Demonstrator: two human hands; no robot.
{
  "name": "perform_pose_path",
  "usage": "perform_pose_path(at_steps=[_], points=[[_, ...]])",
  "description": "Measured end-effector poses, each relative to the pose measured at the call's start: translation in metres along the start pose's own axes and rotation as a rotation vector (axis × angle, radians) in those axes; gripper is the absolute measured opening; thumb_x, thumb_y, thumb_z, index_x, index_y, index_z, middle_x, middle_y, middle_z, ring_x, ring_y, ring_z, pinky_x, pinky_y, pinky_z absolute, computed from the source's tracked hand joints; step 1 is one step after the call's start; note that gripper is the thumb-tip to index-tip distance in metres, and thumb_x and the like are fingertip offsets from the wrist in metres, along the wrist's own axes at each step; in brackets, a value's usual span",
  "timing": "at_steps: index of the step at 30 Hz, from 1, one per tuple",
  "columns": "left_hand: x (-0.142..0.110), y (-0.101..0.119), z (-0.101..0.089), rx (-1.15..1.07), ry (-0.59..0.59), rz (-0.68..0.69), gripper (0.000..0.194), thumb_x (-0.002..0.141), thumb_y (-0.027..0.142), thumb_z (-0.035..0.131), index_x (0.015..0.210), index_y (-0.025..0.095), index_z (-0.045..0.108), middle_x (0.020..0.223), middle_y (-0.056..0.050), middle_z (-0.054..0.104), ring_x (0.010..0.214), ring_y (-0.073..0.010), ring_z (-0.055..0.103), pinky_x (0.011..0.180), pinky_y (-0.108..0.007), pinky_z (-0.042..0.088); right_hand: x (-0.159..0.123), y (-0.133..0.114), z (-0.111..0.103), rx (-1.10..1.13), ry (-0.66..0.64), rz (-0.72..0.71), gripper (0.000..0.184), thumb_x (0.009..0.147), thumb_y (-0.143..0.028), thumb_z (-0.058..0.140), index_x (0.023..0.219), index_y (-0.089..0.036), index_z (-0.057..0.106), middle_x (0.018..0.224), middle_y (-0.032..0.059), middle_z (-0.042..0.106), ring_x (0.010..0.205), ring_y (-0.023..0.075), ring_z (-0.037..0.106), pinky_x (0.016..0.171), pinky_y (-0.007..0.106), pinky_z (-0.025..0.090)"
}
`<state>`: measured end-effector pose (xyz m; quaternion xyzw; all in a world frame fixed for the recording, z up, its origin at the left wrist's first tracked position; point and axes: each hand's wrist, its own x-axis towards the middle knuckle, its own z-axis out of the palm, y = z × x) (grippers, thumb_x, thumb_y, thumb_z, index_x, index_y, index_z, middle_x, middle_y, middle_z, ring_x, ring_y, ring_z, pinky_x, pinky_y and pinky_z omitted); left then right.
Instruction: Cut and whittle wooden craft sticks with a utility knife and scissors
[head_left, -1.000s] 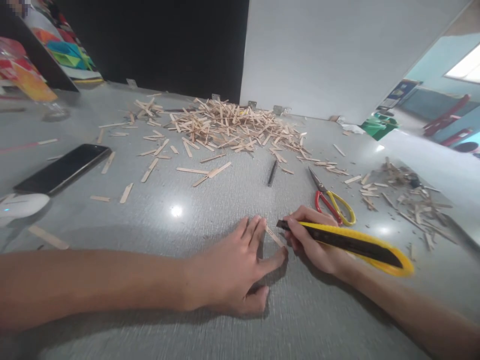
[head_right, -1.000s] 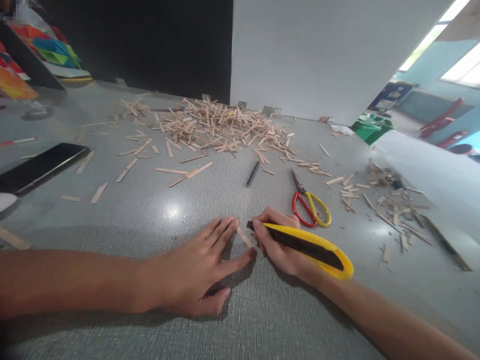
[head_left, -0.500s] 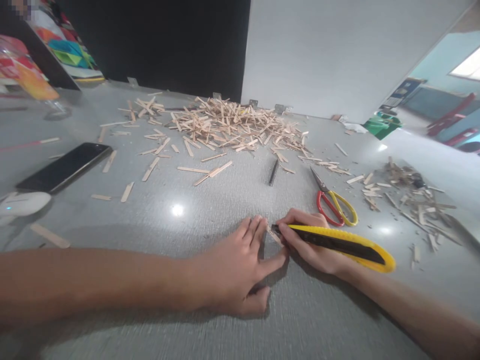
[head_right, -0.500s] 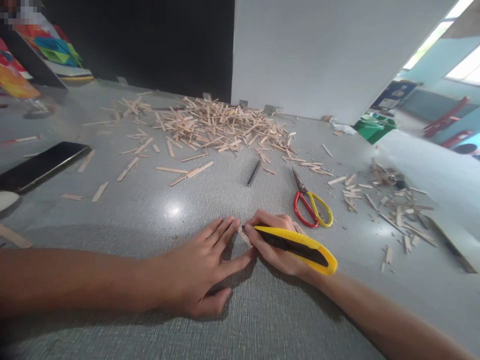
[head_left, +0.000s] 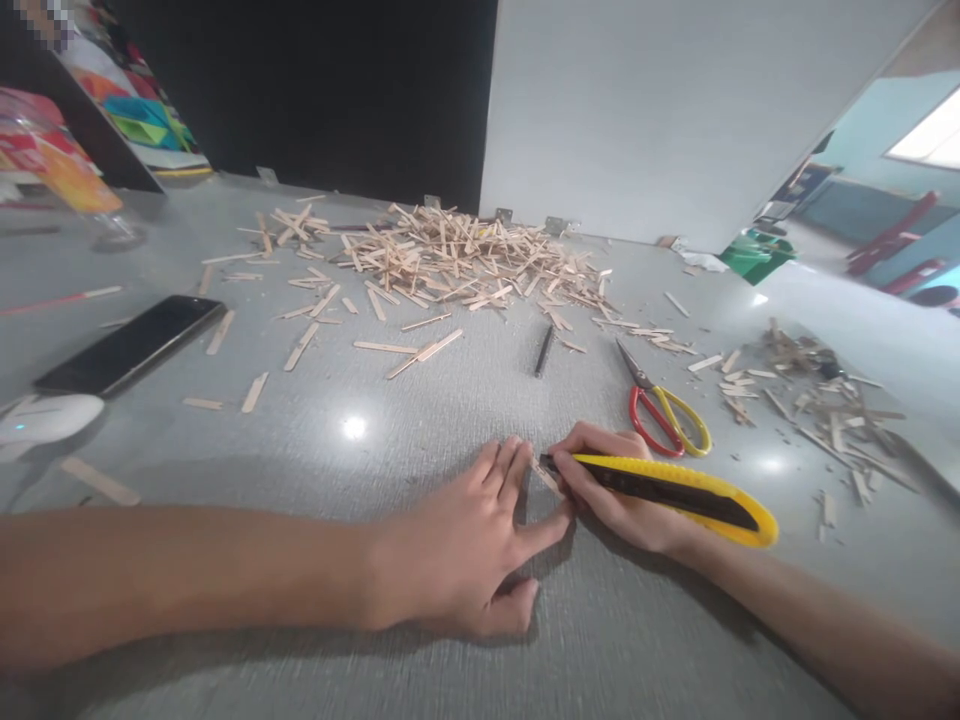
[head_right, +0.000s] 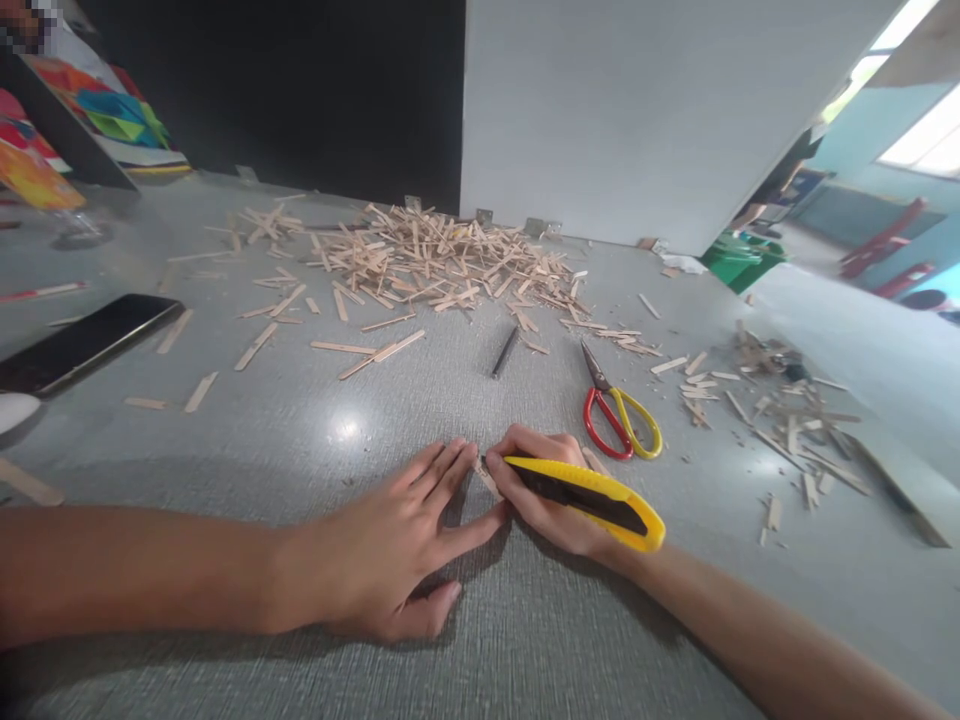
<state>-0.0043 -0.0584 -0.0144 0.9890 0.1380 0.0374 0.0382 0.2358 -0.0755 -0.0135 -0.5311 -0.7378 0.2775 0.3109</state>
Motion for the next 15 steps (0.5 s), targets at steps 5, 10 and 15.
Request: perform_pose_path(at_steps=[5, 10, 15], points=[[0.0000, 0.0003, -0.0029, 0.016, -0.013, 0.007, 0.072, 0.100, 0.048, 0.049, 0.161, 0.011, 0.038, 0.154, -0.039, 0.047, 0.148, -0.0565, 0.039, 0.119, -0.065, 0.035, 0.0012, -0.0029, -0.0008, -0.004, -0.007, -0.002, 0.029, 0.104, -0.042, 0.059, 0.083, -0.023, 0.065, 0.068, -0.0020, 0.067, 0.059, 0.0131, 0.062, 0.058, 0.028, 0.042], [0.0003, -0.0004, -0.0033, 0.020, -0.016, 0.013, 0.072, 0.100, 0.049, 0.048, 0.161, 0.011, 0.040, 0.153, -0.037, 0.049, 0.147, -0.0558, 0.040, 0.118, -0.066, 0.037, 0.0011, -0.0002, 0.0014, 0.013, -0.004, -0.011, 0.027, 0.105, -0.040, 0.060, 0.083, -0.023, 0.064, 0.069, -0.0031, 0.068, 0.059, 0.0119, 0.061, 0.058, 0.028, 0.042], [0.0009, -0.0006, -0.0032, 0.033, -0.006, 0.008, 0.073, 0.100, 0.050, 0.048, 0.161, 0.011, 0.038, 0.154, -0.037, 0.050, 0.147, -0.0552, 0.040, 0.118, -0.066, 0.039, -0.0005, 0.0050, 0.0023, -0.012, -0.005, -0.023, 0.028, 0.106, -0.042, 0.059, 0.084, -0.025, 0.064, 0.068, -0.0043, 0.067, 0.059, 0.0122, 0.061, 0.059, 0.029, 0.041]])
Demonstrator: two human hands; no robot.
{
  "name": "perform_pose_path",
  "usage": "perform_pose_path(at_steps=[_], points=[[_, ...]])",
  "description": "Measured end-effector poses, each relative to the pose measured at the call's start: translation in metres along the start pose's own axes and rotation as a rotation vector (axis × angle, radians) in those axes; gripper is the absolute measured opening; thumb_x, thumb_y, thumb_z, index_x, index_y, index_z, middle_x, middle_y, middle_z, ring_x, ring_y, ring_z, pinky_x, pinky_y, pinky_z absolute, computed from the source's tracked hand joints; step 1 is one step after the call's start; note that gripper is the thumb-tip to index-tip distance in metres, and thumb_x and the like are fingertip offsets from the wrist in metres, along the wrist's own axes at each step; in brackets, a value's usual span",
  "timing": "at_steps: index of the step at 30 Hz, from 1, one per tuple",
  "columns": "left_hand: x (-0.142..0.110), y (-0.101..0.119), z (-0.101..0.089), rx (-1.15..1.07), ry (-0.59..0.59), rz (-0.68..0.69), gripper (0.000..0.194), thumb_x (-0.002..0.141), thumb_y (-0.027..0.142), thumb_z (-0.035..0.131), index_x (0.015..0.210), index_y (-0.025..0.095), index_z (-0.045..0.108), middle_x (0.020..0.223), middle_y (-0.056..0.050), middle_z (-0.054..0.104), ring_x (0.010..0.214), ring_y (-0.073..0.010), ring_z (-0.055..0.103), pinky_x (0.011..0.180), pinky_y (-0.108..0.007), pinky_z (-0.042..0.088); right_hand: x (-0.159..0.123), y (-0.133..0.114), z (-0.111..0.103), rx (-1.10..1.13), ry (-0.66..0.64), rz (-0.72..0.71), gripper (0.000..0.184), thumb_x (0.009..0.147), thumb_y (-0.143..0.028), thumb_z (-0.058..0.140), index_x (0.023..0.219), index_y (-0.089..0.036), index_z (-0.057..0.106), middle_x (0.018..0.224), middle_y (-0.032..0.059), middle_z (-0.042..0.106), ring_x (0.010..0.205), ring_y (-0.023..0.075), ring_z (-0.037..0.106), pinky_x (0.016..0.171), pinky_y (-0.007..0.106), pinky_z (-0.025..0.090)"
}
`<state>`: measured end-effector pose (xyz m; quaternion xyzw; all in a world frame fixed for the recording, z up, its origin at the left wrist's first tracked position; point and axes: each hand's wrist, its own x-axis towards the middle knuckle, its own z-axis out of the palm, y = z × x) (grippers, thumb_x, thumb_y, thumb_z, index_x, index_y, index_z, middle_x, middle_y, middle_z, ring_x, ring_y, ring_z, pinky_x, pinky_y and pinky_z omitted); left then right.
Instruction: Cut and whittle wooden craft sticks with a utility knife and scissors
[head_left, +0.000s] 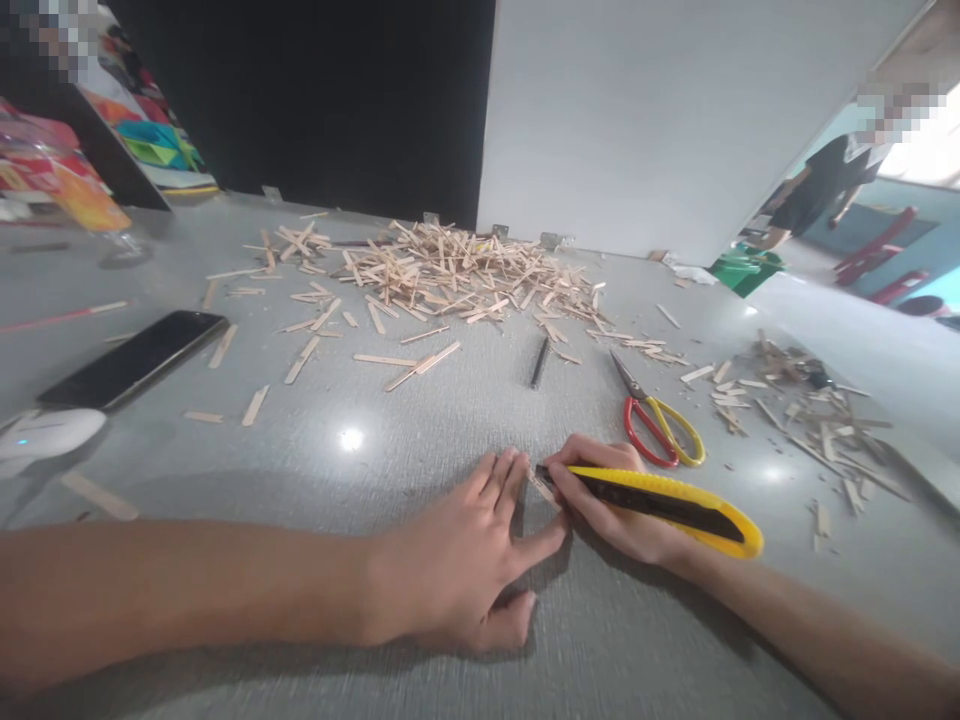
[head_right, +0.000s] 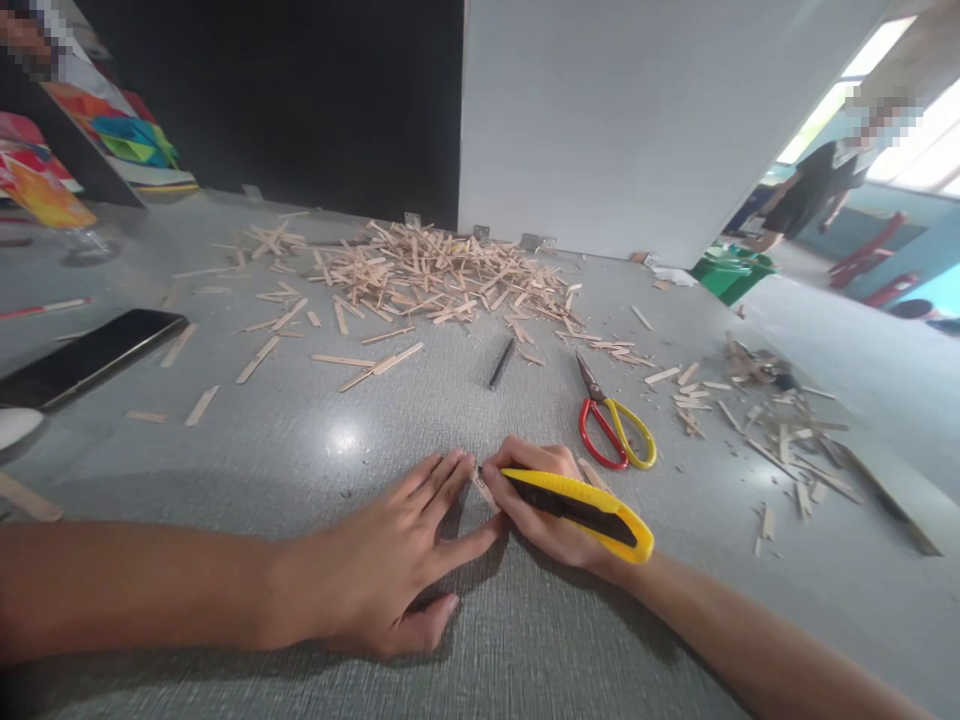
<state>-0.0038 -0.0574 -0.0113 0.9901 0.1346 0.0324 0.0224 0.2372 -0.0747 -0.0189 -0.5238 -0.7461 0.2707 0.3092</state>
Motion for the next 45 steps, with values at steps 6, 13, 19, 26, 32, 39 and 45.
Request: perform_pose_path(at_steps=[6, 13, 19, 26, 32, 39, 45], points=[[-0.0007, 0.0000, -0.0018, -0.003, -0.005, -0.006, 0.070, 0.101, 0.051, 0.046, 0.159, 0.012, 0.042, 0.154, -0.038, 0.048, 0.147, -0.0556, 0.040, 0.118, -0.066, 0.038, -0.0015, 0.0053, 0.0023, -0.012, -0.001, -0.030, 0.030, 0.106, -0.043, 0.059, 0.083, -0.024, 0.063, 0.068, -0.0037, 0.066, 0.059, 0.0127, 0.061, 0.059, 0.029, 0.041], [-0.0008, 0.0018, -0.0020, 0.005, -0.009, -0.017, 0.073, 0.101, 0.050, 0.046, 0.163, 0.013, 0.036, 0.155, -0.037, 0.048, 0.148, -0.0544, 0.041, 0.118, -0.066, 0.037, 0.0002, 0.0016, 0.0013, -0.003, 0.029, -0.053, 0.036, 0.106, -0.041, 0.057, 0.075, -0.023, 0.060, 0.062, -0.0025, 0.061, 0.054, 0.0135, 0.056, 0.056, 0.029, 0.040], [-0.0012, 0.0023, -0.0019, 0.009, -0.003, -0.018, 0.071, 0.101, 0.051, 0.047, 0.162, 0.014, 0.039, 0.154, -0.035, 0.050, 0.147, -0.0541, 0.043, 0.116, -0.067, 0.038, 0.0011, -0.0040, -0.0008, 0.002, 0.020, -0.057, 0.035, 0.106, -0.039, 0.055, 0.075, -0.023, 0.059, 0.061, -0.0025, 0.060, 0.053, 0.0126, 0.055, 0.054, 0.029, 0.039], [-0.0011, 0.0017, -0.0026, 0.020, 0.003, -0.014, 0.071, 0.101, 0.051, 0.049, 0.161, 0.013, 0.041, 0.152, -0.037, 0.051, 0.146, -0.0548, 0.044, 0.115, -0.066, 0.039, -0.0050, 0.0047, 0.0015, -0.022, 0.022, -0.044, 0.029, 0.105, -0.041, 0.060, 0.082, -0.024, 0.061, 0.066, -0.0038, 0.064, 0.057, 0.0124, 0.060, 0.058, 0.029, 0.041], [-0.0013, 0.0014, -0.0019, -0.016, 0.000, -0.020, 0.069, 0.101, 0.050, 0.050, 0.160, 0.013, 0.043, 0.155, -0.035, 0.049, 0.148, -0.0538, 0.043, 0.117, -0.066, 0.036, -0.0045, 0.0040, 0.0005, -0.020, 0.016, -0.022, 0.027, 0.105, -0.043, 0.060, 0.085, -0.024, 0.064, 0.068, -0.0038, 0.067, 0.057, 0.0129, 0.062, 0.057, 0.029, 0.041], [-0.0016, 0.0005, 0.0015, -0.058, 0.016, -0.020, 0.071, 0.101, 0.048, 0.051, 0.161, 0.013, 0.040, 0.159, -0.035, 0.045, 0.149, -0.0546, 0.039, 0.119, -0.067, 0.032, -0.0037, 0.0039, 0.0018, -0.004, 0.029, -0.033, 0.025, 0.105, -0.042, 0.061, 0.090, -0.024, 0.067, 0.069, -0.0036, 0.069, 0.058, 0.0127, 0.062, 0.059, 0.029, 0.043], [-0.0006, 0.0012, 0.0004, -0.035, -0.003, -0.030, 0.071, 0.100, 0.049, 0.050, 0.161, 0.014, 0.039, 0.158, -0.033, 0.046, 0.150, -0.0535, 0.039, 0.119, -0.066, 0.033, -0.0030, 0.0059, 0.0019, -0.011, 0.006, -0.045, 0.023, 0.105, -0.042, 0.061, 0.090, -0.024, 0.066, 0.071, -0.0037, 0.069, 0.061, 0.0127, 0.062, 0.060, 0.028, 0.044]])
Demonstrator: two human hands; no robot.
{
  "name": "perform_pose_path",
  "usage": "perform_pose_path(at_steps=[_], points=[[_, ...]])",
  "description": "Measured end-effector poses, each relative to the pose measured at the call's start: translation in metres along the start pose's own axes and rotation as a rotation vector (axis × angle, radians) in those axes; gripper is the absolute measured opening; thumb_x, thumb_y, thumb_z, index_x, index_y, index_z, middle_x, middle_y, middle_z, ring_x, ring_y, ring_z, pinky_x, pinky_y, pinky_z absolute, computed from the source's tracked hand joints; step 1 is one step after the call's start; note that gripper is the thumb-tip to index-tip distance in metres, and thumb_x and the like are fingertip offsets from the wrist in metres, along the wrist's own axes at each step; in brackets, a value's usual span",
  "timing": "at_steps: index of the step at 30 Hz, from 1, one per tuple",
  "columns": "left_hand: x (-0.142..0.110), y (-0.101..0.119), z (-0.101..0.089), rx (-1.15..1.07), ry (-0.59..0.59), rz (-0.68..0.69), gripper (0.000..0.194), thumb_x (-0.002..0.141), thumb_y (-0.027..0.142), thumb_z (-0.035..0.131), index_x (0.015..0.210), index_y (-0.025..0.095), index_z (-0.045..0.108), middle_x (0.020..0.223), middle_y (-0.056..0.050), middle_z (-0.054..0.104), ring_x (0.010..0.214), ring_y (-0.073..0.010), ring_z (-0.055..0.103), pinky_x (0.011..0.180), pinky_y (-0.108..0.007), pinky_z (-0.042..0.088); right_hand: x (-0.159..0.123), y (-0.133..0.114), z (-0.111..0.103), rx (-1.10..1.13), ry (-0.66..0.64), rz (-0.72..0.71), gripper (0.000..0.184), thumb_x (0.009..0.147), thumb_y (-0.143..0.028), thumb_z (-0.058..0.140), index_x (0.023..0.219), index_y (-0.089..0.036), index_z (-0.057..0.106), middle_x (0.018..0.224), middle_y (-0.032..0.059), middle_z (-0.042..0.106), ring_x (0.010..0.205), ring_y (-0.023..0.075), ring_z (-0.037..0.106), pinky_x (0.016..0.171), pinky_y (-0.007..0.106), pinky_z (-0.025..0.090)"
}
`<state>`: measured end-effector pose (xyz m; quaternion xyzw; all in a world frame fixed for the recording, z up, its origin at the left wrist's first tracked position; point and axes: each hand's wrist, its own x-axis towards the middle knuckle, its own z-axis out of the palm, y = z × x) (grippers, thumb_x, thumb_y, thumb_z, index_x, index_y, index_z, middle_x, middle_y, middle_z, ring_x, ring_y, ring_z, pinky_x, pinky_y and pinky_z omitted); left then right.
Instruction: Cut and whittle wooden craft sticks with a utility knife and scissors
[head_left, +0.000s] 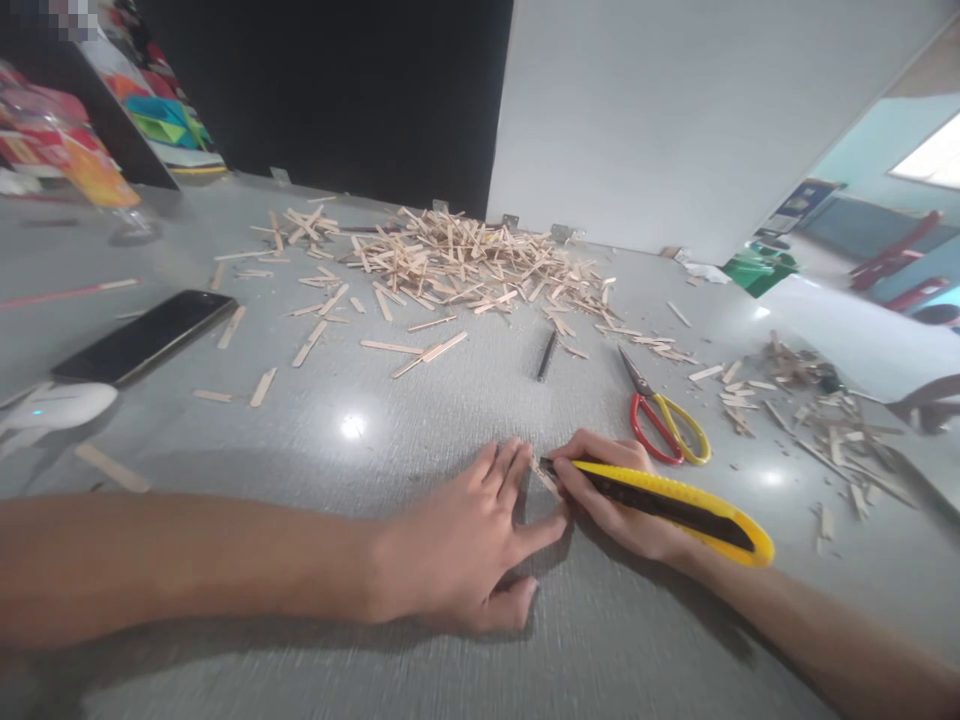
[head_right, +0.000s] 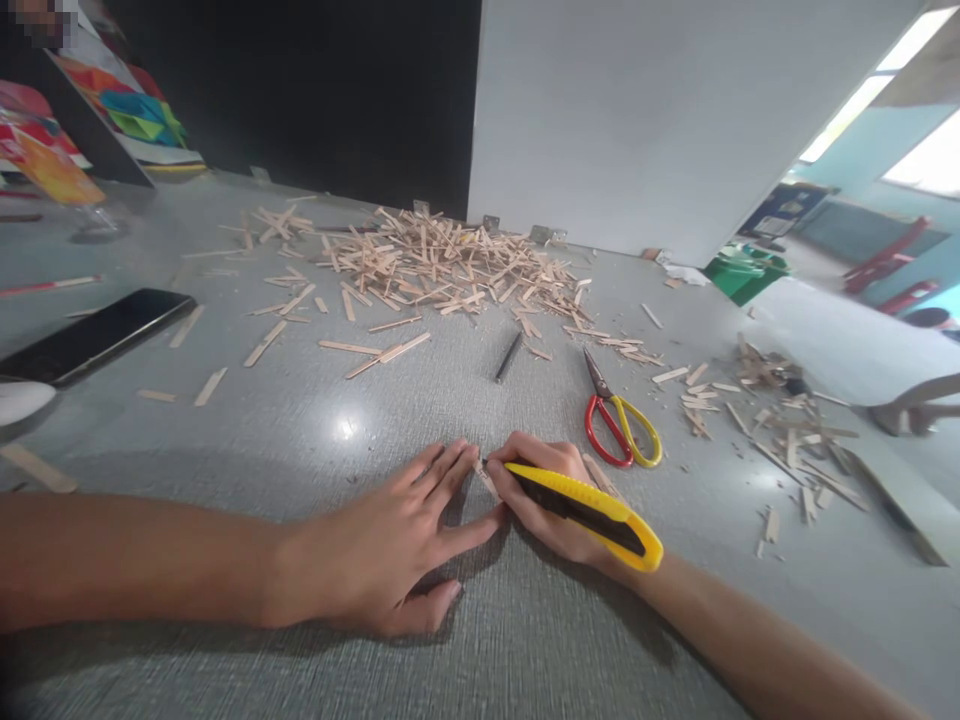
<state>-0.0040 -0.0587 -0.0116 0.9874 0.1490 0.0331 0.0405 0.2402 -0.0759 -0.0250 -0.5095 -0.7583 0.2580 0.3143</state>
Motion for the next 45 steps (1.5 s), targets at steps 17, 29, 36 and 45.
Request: perform_pose_path(at_steps=[17, 29, 36, 45], points=[[-0.0016, 0.0009, -0.0003, -0.036, 0.003, -0.018, 0.067, 0.101, 0.050, 0.050, 0.158, 0.016, 0.044, 0.161, -0.032, 0.044, 0.150, -0.0550, 0.038, 0.116, -0.070, 0.034, 0.0027, -0.0029, -0.0026, -0.017, -0.079, -0.011, 0.031, 0.109, -0.041, 0.054, 0.084, -0.024, 0.058, 0.070, -0.0029, 0.058, 0.063, 0.0148, 0.056, 0.062, 0.032, 0.040], [-0.0007, 0.0021, -0.0054, -0.067, -0.015, -0.044, 0.068, 0.100, 0.048, 0.051, 0.161, 0.022, 0.041, 0.163, -0.030, 0.041, 0.151, -0.0549, 0.036, 0.116, -0.077, 0.027, 0.0000, 0.0013, -0.0035, -0.032, -0.061, -0.007, 0.039, 0.109, -0.046, 0.051, 0.076, -0.025, 0.049, 0.065, -0.0039, 0.053, 0.058, 0.0139, 0.052, 0.058, 0.032, 0.034], [0.0008, 0.0032, -0.0058, -0.037, -0.005, -0.029, 0.067, 0.100, 0.046, 0.052, 0.160, 0.020, 0.043, 0.160, -0.030, 0.046, 0.149, -0.0536, 0.040, 0.116, -0.078, 0.025, 0.0028, -0.0031, -0.0022, -0.005, -0.031, -0.042, 0.042, 0.109, -0.044, 0.049, 0.072, -0.025, 0.049, 0.058, -0.0040, 0.052, 0.051, 0.0137, 0.050, 0.055, 0.032, 0.036], [-0.0003, 0.0009, -0.0038, 0.007, -0.016, 0.005, 0.070, 0.100, 0.047, 0.050, 0.161, 0.014, 0.038, 0.157, -0.035, 0.045, 0.149, -0.0550, 0.040, 0.118, -0.068, 0.034, -0.0014, -0.0053, -0.0064, -0.053, -0.044, -0.007, 0.036, 0.107, -0.043, 0.053, 0.077, -0.024, 0.055, 0.065, -0.0027, 0.057, 0.057, 0.0145, 0.056, 0.057, 0.031, 0.039]])
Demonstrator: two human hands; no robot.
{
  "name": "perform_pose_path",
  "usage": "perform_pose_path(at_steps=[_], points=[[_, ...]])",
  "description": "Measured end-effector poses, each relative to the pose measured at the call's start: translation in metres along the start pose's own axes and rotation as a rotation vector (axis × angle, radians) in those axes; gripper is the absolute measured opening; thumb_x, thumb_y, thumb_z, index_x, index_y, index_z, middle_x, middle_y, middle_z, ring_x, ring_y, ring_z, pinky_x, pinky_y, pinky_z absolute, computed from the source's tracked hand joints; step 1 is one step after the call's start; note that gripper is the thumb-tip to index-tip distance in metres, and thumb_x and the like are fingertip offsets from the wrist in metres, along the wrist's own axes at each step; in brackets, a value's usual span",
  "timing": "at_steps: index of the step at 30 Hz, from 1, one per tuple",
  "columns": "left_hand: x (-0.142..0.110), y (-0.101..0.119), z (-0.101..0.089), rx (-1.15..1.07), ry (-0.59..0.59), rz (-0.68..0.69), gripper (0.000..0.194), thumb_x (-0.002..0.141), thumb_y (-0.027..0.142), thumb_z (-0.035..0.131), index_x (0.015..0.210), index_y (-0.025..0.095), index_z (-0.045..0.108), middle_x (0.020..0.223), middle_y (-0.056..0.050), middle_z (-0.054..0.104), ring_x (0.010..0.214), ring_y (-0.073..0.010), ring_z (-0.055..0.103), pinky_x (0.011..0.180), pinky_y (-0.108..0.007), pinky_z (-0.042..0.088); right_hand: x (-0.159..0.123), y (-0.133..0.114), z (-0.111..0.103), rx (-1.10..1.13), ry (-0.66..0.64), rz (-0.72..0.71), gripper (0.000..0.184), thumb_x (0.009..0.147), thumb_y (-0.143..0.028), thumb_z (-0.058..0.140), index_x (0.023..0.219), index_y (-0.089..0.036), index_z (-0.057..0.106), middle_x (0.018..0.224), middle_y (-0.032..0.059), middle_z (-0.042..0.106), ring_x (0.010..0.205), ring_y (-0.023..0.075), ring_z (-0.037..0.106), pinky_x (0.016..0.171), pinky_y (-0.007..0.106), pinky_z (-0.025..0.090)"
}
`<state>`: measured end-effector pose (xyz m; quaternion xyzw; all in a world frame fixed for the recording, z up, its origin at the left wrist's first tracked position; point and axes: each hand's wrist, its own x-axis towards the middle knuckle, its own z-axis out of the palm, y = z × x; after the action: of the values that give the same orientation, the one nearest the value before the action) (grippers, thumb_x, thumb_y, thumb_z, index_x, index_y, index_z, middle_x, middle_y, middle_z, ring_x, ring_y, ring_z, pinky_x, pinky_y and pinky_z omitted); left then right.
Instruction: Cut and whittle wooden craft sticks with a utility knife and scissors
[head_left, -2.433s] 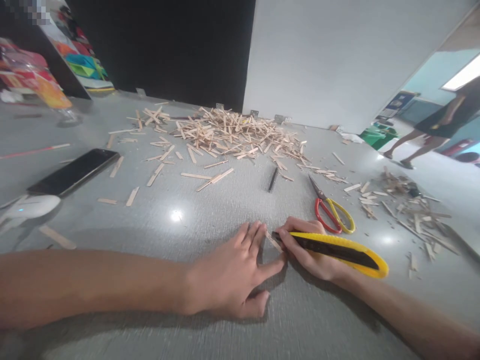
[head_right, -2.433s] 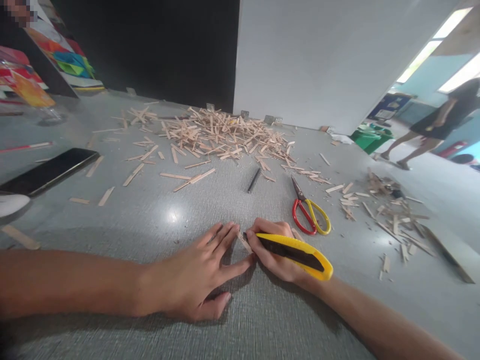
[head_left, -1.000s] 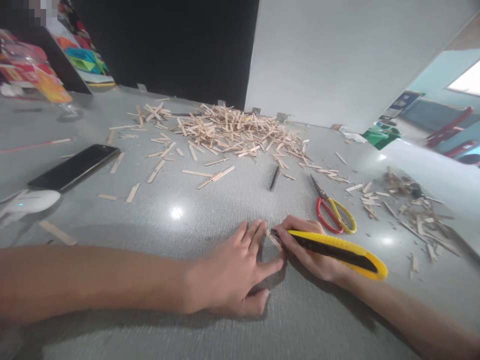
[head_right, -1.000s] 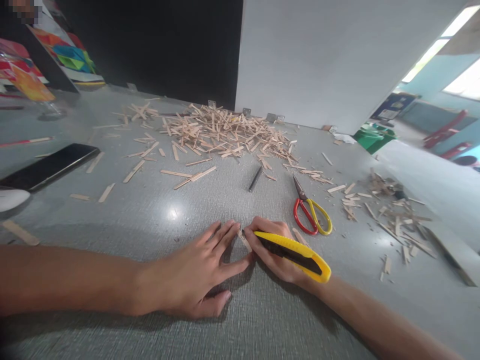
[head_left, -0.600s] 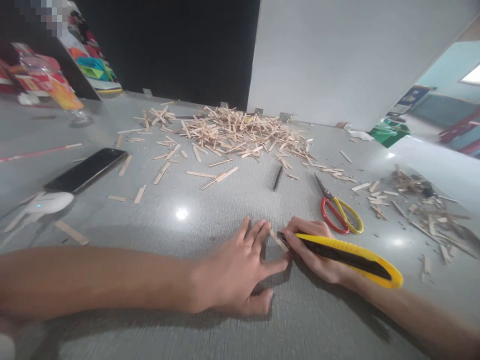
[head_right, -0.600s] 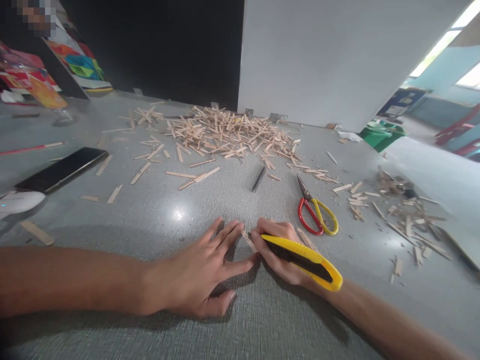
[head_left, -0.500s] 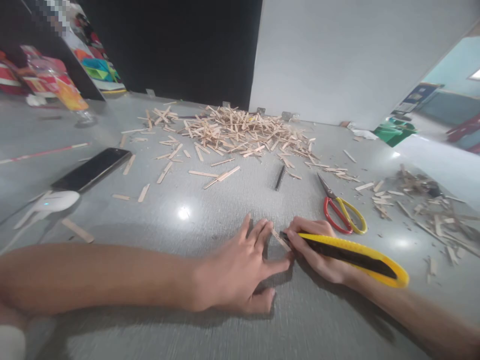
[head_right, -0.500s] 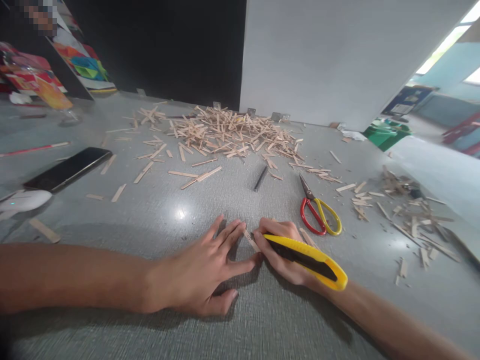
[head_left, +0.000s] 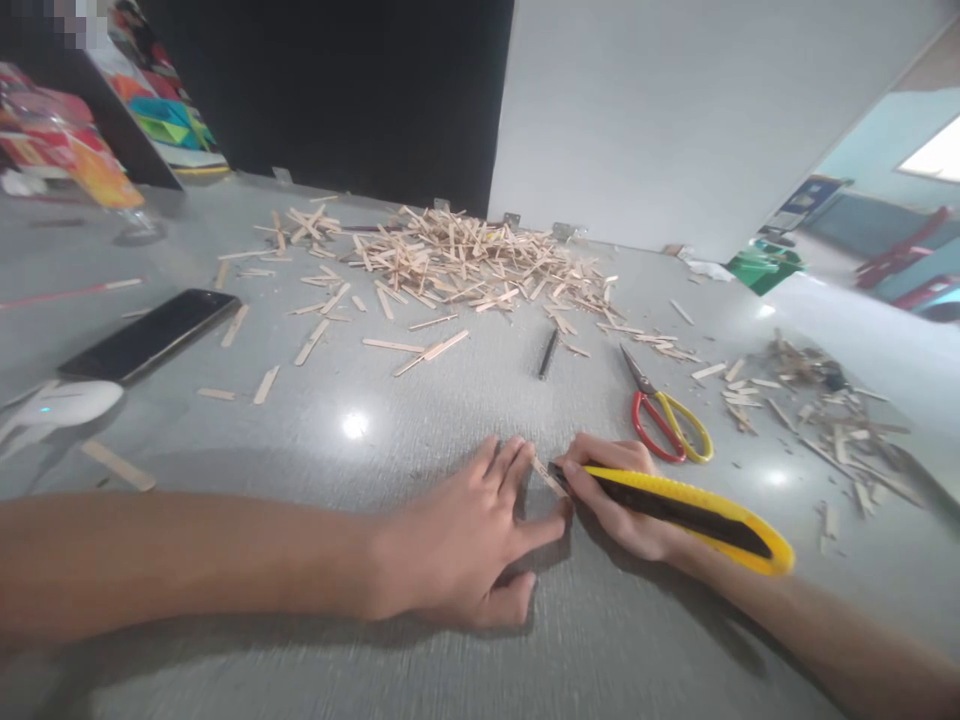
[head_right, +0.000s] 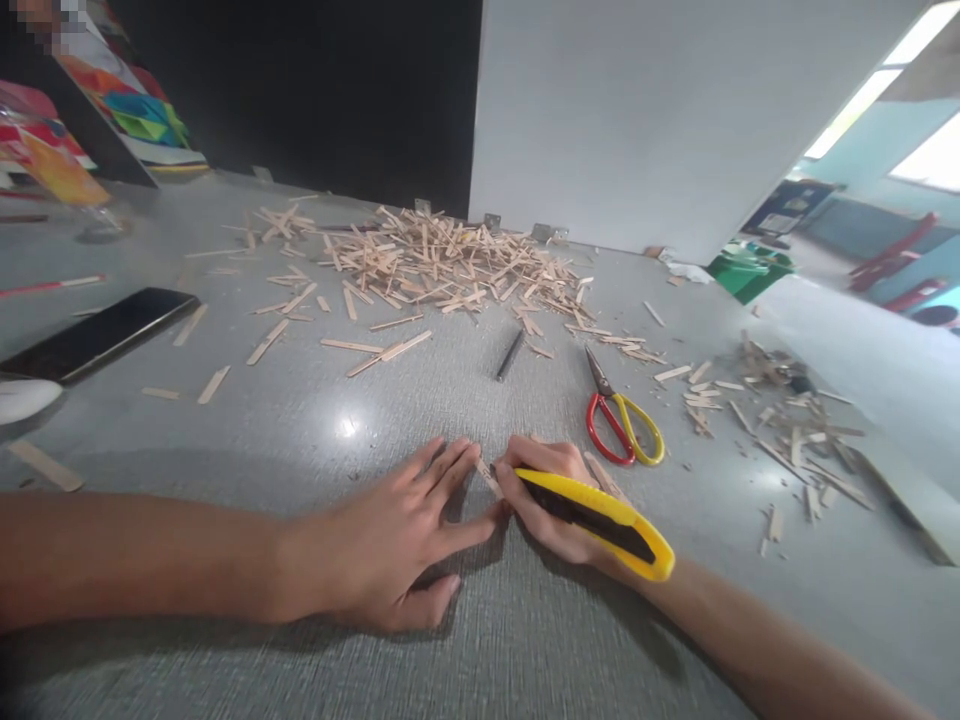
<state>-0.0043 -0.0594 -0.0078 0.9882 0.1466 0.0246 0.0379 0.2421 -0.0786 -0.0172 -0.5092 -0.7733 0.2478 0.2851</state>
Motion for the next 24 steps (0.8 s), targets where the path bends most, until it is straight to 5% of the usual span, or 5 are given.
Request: perform_pose_path(at_steps=[11, 24], points=[[0.0015, 0.0012, -0.0008, -0.010, -0.008, -0.002, 0.068, 0.099, 0.045, 0.052, 0.159, 0.013, 0.041, 0.159, -0.034, 0.044, 0.149, -0.0554, 0.038, 0.118, -0.067, 0.033, -0.0080, 0.0084, 0.0068, 0.058, 0.111, -0.084, 0.014, 0.104, -0.029, 0.063, 0.092, -0.025, 0.069, 0.072, -0.0043, 0.069, 0.058, 0.0101, 0.062, 0.058, 0.024, 0.046], [-0.0001, 0.0022, 0.0025, 0.049, 0.024, -0.020, 0.077, 0.100, 0.051, 0.045, 0.161, 0.004, 0.034, 0.156, -0.039, 0.044, 0.150, -0.0556, 0.036, 0.121, -0.063, 0.034, -0.0082, 0.0071, 0.0053, -0.038, 0.131, -0.221, 0.010, 0.103, -0.018, 0.062, 0.109, -0.025, 0.068, 0.079, -0.0027, 0.069, 0.061, 0.0110, 0.064, 0.061, 0.023, 0.050]])
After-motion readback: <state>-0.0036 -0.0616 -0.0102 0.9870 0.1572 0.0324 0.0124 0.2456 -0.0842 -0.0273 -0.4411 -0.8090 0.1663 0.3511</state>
